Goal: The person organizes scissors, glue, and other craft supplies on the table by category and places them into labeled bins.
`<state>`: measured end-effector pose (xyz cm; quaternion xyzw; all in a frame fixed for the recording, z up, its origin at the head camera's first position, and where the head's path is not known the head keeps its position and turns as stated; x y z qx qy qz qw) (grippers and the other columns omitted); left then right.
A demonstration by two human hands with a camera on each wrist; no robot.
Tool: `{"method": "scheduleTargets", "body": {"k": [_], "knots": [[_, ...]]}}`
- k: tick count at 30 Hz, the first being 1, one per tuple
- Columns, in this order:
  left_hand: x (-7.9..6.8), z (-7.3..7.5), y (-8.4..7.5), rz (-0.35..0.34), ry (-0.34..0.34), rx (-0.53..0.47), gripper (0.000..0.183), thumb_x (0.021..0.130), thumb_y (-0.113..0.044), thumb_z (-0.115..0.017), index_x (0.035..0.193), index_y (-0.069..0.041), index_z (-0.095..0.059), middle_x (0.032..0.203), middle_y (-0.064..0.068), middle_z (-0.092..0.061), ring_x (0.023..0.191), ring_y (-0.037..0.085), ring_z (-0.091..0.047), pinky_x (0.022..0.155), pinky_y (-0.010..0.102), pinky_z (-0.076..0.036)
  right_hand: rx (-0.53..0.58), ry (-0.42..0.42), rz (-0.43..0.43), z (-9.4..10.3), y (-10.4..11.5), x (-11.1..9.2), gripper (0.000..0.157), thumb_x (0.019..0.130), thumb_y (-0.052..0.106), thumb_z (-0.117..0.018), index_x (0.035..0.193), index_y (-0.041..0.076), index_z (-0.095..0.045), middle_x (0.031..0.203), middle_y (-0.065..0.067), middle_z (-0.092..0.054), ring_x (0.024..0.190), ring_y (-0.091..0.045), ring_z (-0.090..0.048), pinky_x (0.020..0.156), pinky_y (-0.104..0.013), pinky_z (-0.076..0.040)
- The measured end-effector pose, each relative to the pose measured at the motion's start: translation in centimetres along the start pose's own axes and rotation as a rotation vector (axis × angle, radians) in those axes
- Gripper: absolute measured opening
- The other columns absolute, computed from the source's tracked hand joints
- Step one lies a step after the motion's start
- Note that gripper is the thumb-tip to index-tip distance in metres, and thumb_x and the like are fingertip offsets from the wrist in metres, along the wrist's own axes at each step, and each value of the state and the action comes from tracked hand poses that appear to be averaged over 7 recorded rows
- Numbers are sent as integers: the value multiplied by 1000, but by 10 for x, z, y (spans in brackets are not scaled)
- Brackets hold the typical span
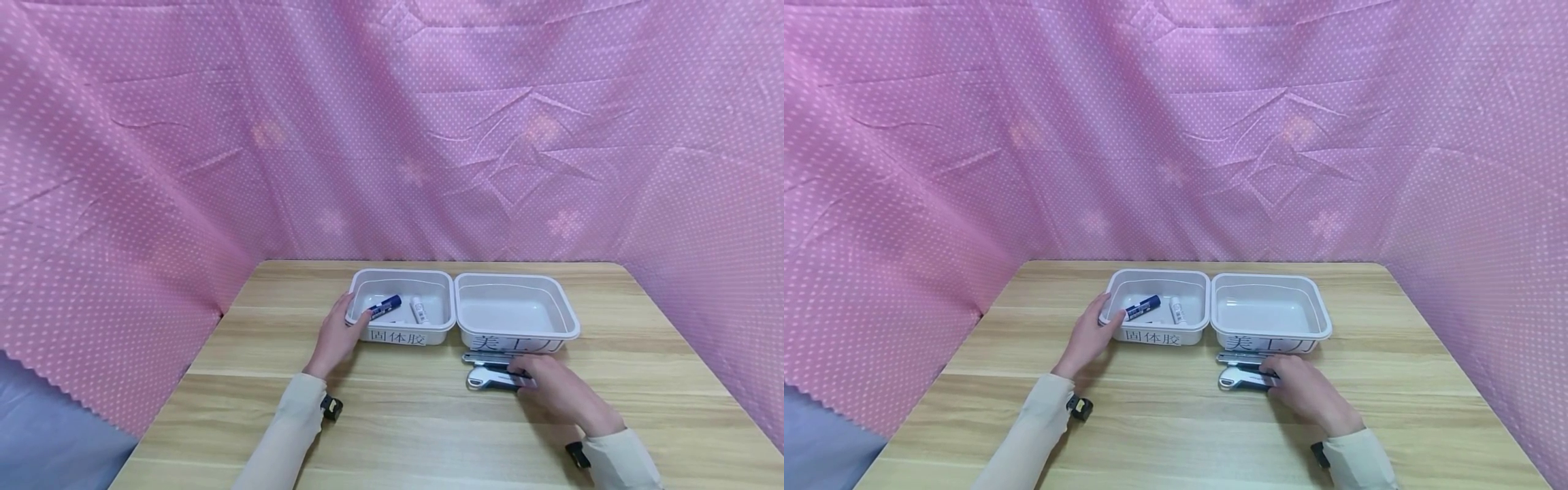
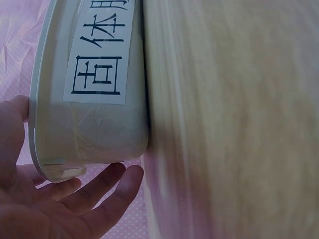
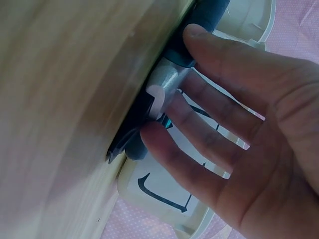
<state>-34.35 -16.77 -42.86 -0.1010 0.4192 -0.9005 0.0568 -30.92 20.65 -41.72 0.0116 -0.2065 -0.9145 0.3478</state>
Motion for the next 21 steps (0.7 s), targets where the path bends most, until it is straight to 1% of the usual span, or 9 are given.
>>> {"method": "scheduleTargets", "body": {"k": [8,15,21], "knots": [[0,0,1,5,1,0,70,100,-42,-62,156,-6,-39,165,16,-32,149,41,-34,123,56,-27,11,19,-38,-1,-1,0,32,73,-1,-84,99,15,-74,96,7,-72,90,-11,-65,83,-39,-59],[0,0,1,5,-5,13,70,100,-43,-63,156,-7,-40,165,17,-33,149,40,-35,123,56,-28,-1,23,5,-2,1,0,29,75,0,-84,98,15,-74,94,7,-72,88,-9,-64,80,-36,-58],[1,1,0,-11,-14,2,69,100,-42,-63,155,-6,-41,164,18,-34,149,40,-35,123,55,-28,-9,16,21,-1,0,-1,29,75,-1,-83,98,15,-74,93,7,-72,86,-9,-65,79,-36,-59]]}}
Point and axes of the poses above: each hand's wrist, its own x-axis towards the middle knuckle, its own z-axis out of the back of the hand, y = z × x, the point moved 9 cm from there along x, towards the middle knuckle
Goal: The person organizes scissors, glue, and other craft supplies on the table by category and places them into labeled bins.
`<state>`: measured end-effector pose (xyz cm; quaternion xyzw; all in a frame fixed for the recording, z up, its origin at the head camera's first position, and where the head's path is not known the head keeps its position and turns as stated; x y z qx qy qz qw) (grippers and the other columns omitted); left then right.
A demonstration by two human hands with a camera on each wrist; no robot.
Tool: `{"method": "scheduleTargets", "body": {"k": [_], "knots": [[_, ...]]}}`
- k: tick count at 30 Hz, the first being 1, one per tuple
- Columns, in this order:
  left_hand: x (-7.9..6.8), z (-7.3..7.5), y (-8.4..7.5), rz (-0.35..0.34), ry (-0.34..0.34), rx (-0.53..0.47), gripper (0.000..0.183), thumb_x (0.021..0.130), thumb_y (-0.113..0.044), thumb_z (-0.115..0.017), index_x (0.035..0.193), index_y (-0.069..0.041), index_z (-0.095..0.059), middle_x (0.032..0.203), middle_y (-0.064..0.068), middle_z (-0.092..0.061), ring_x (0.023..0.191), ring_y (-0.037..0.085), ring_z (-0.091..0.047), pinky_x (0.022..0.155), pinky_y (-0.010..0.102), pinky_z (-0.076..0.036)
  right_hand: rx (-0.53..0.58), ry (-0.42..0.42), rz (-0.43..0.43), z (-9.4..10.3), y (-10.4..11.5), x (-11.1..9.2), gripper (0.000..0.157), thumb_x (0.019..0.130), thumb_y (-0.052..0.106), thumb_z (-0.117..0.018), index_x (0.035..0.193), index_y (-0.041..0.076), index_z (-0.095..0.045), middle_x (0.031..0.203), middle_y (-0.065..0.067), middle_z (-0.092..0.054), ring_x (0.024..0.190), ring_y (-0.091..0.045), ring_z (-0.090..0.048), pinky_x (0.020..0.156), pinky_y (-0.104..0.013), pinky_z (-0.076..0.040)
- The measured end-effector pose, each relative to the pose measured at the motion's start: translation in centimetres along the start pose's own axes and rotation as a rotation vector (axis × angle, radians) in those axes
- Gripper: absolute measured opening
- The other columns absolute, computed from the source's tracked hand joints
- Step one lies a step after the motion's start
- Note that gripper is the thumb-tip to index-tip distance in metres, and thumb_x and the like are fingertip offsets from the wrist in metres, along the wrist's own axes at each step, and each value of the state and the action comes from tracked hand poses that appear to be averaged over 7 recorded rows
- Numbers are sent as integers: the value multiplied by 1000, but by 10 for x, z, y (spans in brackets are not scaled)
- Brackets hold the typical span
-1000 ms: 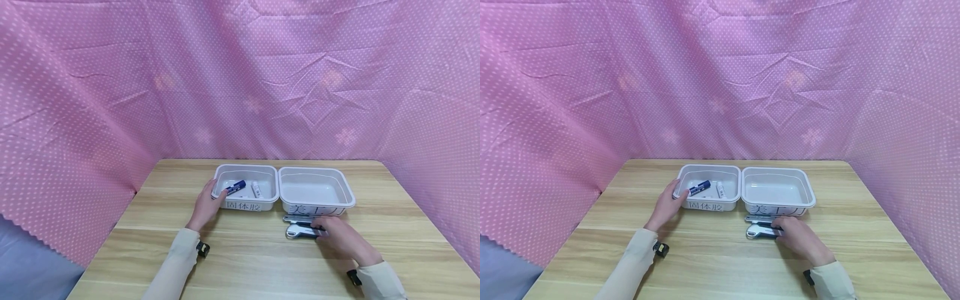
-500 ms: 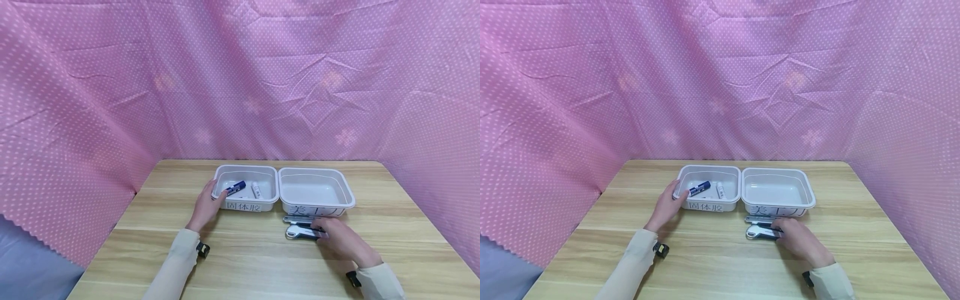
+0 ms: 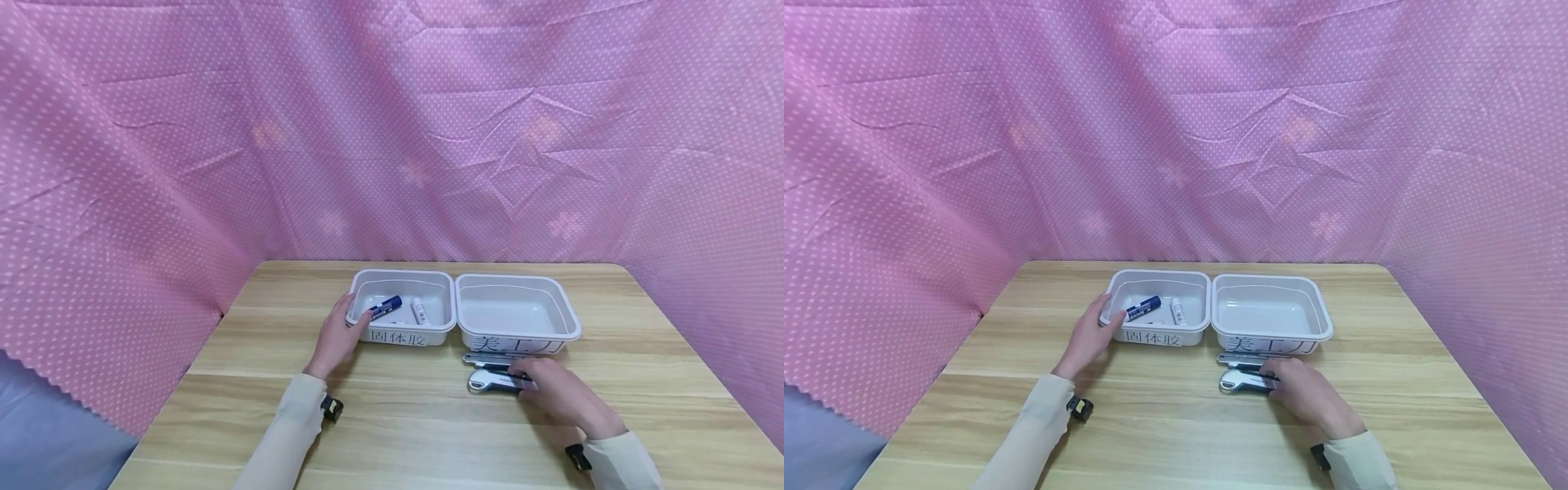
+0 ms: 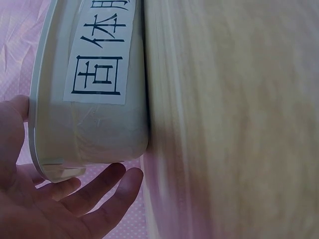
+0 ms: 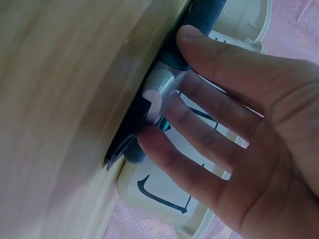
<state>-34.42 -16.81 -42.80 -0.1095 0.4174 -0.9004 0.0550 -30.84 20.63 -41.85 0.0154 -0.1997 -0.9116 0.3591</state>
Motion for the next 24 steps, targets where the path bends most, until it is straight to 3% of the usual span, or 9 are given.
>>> {"method": "scheduleTargets", "body": {"k": [10,24], "knots": [[0,0,0,-14,-8,-2,69,100,-41,-63,155,-5,-41,164,19,-34,149,41,-35,123,55,-27,-10,-18,-1,0,1,-2,31,75,-2,-83,100,14,-75,95,7,-73,88,-10,-66,81,-38,-59],[-2,-1,0,-17,-14,0,69,100,-42,-63,155,-6,-41,163,18,-36,148,40,-36,123,55,-28,-19,-36,-62,9,-1,-3,37,75,-1,-84,109,12,-75,105,0,-75,100,-22,-69,89,-46,-59]]}}
Point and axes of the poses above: each hand's wrist, its own x-axis towards the middle knuckle, its own z-axis out of the back of the hand, y = z × x, the point moved 9 cm from there along x, towards the middle knuckle
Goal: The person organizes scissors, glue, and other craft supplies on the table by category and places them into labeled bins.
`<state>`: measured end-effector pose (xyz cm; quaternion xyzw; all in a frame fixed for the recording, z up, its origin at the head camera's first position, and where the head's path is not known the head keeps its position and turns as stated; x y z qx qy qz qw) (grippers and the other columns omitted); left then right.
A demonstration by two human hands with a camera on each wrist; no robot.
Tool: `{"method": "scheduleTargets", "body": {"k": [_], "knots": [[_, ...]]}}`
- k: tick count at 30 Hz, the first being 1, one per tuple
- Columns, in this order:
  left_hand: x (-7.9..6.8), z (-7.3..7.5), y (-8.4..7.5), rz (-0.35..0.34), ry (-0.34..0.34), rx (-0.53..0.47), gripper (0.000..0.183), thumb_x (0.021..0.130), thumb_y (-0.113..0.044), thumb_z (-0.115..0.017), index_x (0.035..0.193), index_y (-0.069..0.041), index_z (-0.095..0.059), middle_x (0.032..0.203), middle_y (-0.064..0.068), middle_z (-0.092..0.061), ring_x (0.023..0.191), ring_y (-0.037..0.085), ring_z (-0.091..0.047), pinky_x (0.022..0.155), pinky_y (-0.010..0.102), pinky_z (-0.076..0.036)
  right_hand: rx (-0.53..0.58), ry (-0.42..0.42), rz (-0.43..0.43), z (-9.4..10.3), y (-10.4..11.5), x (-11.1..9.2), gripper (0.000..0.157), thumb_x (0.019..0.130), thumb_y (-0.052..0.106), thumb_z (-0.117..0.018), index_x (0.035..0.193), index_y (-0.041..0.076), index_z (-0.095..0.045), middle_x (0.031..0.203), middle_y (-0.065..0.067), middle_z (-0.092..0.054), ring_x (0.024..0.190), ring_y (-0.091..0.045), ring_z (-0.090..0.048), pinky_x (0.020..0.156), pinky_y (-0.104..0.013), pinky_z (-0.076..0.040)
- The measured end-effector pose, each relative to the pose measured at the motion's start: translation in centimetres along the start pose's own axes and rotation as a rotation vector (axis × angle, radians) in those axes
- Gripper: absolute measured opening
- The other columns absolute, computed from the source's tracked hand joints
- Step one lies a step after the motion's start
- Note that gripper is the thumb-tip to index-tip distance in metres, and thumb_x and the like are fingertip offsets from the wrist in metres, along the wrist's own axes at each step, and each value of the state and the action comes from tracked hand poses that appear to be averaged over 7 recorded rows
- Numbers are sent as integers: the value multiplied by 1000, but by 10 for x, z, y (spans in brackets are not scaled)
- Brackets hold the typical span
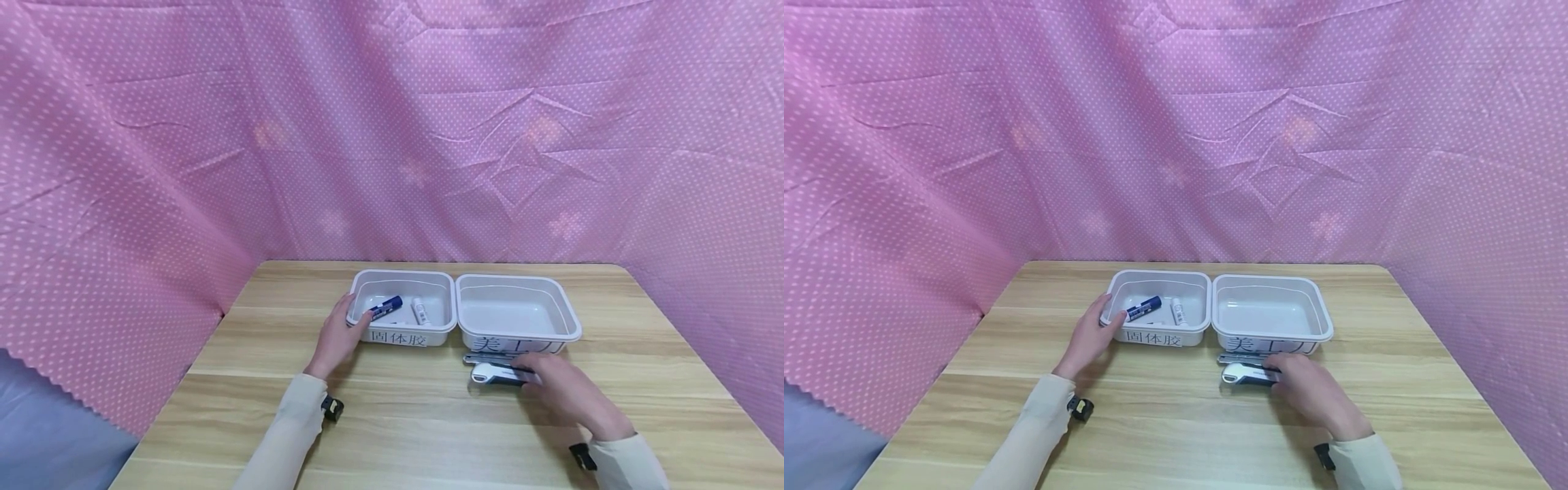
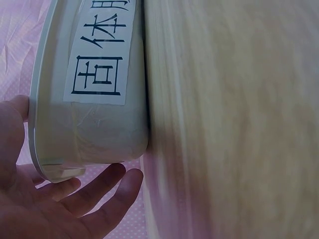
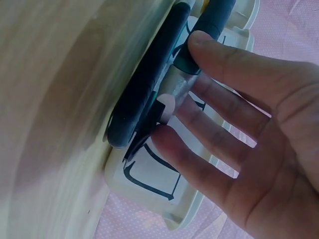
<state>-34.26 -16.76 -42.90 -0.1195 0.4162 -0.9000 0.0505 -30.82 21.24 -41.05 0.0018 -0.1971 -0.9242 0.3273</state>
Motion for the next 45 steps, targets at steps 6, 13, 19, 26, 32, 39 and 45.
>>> {"method": "scheduleTargets", "body": {"k": [6,13,19,26,32,39,45], "knots": [[1,0,0,6,5,-8,70,100,-42,-63,155,-6,-41,163,19,-35,149,40,-36,123,55,-27,3,-9,2,7,1,1,39,74,-1,-85,109,12,-74,106,-1,-75,100,-23,-71,90,-46,-59],[2,0,0,15,13,-8,69,100,-42,-63,155,-7,-41,164,18,-34,149,40,-35,124,55,-27,10,-34,37,15,6,2,37,76,-2,-84,107,16,-73,102,5,-74,97,-18,-70,87,-43,-60],[2,0,2,23,16,2,69,100,-41,-63,155,-6,-41,164,17,-34,150,39,-34,124,55,-27,6,-68,43,21,8,4,36,77,-2,-84,104,19,-72,99,9,-72,93,-13,-68,84,-41,-59],[2,0,2,24,17,8,69,100,-41,-63,156,-7,-40,164,18,-34,149,40,-34,123,56,-27,-20,-121,60,33,12,7,34,77,1,-85,103,19,-72,98,7,-73,89,-13,-68,79,-39,-60],[2,0,2,26,19,0,70,100,-41,-63,156,-7,-39,164,18,-33,149,41,-35,123,56,-27,-62,-160,88,45,15,4,34,76,2,-86,103,17,-72,99,5,-75,89,-14,-69,78,-40,-60],[3,1,3,39,23,3,71,100,-44,-62,157,-8,-38,165,17,-32,150,40,-34,124,54,-27,-67,-153,63,60,10,0,33,79,2,-83,105,18,-71,100,5,-74,87,-13,-67,74,-39,-58],[1,0,1,21,10,11,70,100,-43,-63,156,-7,-41,164,16,-35,148,40,-36,123,55,-28,-47,-146,30,66,6,-1,31,82,3,-82,109,15,-72,105,2,-75,92,-17,-69,78,-44,-59]]}}
Point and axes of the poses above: each hand's wrist, its own x-axis towards the middle knuckle, its own z-axis out of the back of the hand, y = z × x, the point moved 9 cm from there along x, towards the middle knuckle
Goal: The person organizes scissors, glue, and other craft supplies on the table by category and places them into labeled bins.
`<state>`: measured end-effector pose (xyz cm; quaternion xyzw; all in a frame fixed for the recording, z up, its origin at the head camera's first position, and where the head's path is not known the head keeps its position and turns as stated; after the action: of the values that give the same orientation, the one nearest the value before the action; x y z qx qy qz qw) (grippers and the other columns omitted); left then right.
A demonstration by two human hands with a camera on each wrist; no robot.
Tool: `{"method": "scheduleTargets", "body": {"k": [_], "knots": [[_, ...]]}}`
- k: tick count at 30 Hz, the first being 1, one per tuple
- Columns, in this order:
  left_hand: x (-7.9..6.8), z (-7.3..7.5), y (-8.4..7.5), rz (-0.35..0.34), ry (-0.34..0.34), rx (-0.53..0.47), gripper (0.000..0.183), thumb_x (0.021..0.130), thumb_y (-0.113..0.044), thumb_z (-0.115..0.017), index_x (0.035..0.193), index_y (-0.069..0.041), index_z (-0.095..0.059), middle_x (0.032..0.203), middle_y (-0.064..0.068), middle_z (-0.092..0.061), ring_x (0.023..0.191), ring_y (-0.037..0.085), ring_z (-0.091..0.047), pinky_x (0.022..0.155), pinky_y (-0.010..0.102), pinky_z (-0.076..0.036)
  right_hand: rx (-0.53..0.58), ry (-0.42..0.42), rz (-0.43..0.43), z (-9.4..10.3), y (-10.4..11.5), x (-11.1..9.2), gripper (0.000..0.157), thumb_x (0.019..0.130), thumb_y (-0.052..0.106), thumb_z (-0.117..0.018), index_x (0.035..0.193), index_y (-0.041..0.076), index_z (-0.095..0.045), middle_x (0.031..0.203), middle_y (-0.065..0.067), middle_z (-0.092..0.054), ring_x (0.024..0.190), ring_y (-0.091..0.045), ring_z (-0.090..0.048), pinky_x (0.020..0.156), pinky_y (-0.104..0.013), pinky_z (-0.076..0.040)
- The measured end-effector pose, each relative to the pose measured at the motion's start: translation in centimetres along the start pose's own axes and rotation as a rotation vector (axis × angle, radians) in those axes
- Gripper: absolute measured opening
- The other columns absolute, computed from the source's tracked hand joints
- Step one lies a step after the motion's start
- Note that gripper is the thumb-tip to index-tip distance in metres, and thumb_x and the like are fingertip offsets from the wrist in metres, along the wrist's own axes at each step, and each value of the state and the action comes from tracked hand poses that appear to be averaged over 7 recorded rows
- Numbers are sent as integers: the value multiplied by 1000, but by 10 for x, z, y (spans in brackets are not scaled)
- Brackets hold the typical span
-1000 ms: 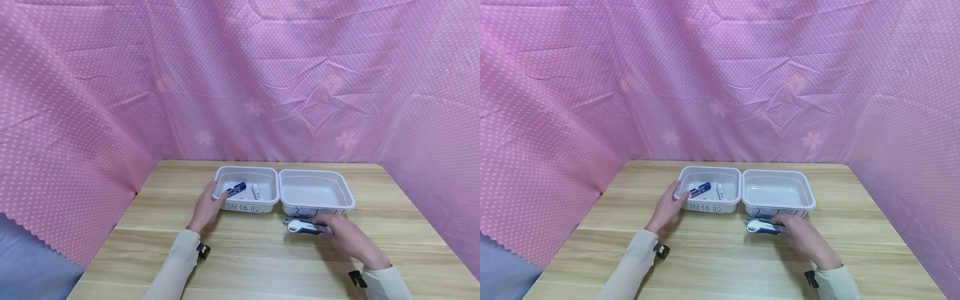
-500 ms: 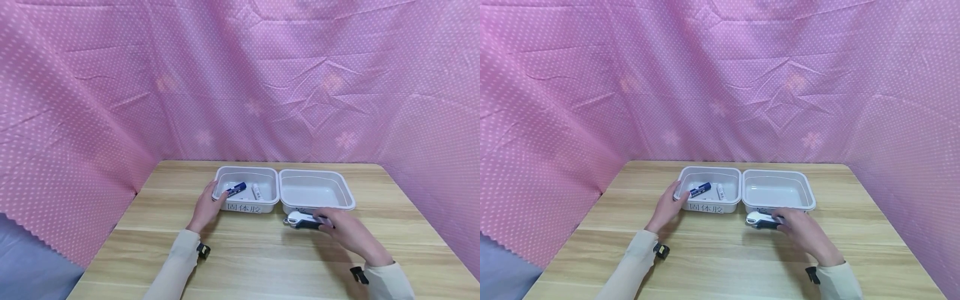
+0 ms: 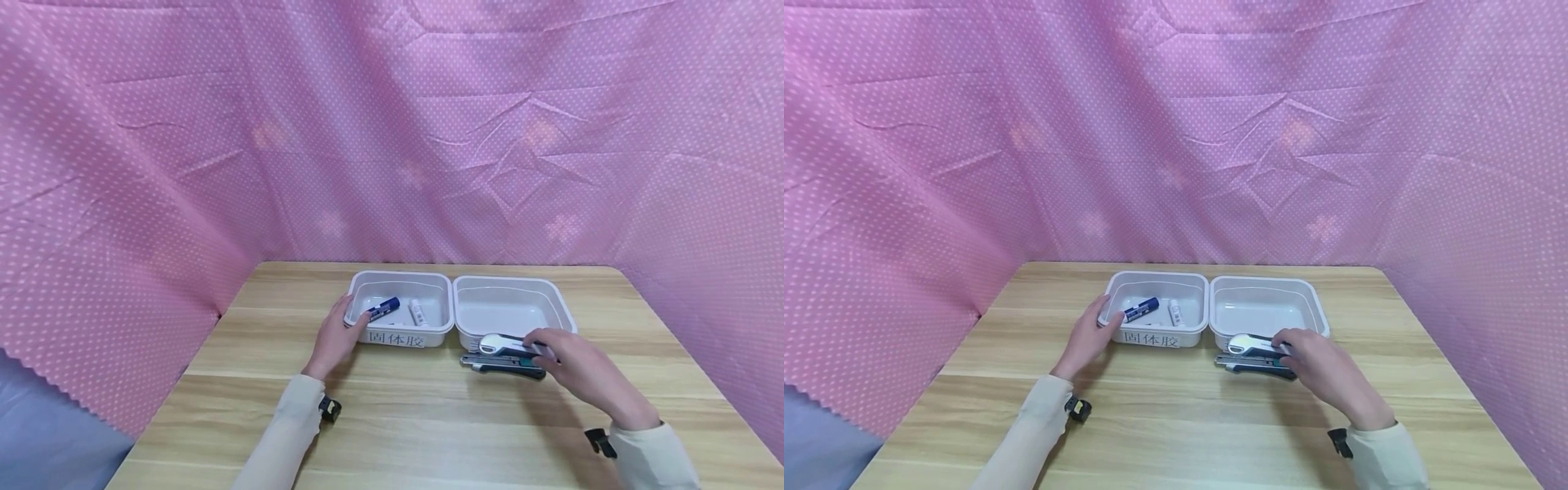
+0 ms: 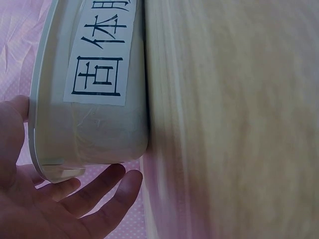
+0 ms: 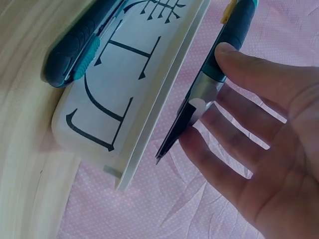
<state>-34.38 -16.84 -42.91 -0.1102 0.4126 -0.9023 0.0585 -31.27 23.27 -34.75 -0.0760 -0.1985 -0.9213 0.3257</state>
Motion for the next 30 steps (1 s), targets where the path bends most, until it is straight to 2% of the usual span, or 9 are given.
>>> {"method": "scheduleTargets", "body": {"k": [5,16,30], "knots": [[0,2,-4,-28,-16,-1,67,100,-38,-64,153,-4,-43,161,18,-39,146,41,-39,122,56,-30,7,3,-12,1,-1,5,30,84,4,-81,111,15,-72,108,-2,-75,96,-23,-70,81,-48,-60],[1,0,-1,-17,-12,11,68,100,-40,-64,154,-5,-43,162,18,-38,147,41,-38,122,56,-30,-2,-29,-12,5,-4,21,28,85,5,-81,109,16,-72,106,-1,-75,94,-21,-69,79,-48,-58],[2,-1,3,-12,-14,10,68,99,-41,-64,154,-7,-43,162,17,-38,147,41,-39,122,57,-30,6,-63,-33,-10,-20,40,25,86,1,-78,108,10,-73,109,-8,-75,100,-28,-68,86,-53,-57]]}}
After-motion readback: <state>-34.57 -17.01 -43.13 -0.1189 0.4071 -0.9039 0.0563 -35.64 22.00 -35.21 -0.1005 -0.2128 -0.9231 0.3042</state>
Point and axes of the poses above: each hand's wrist, its own x-axis towards the middle knuckle, its own z-axis out of the back of the hand, y = z × x, the point moved 9 cm from there along x, towards the middle knuckle
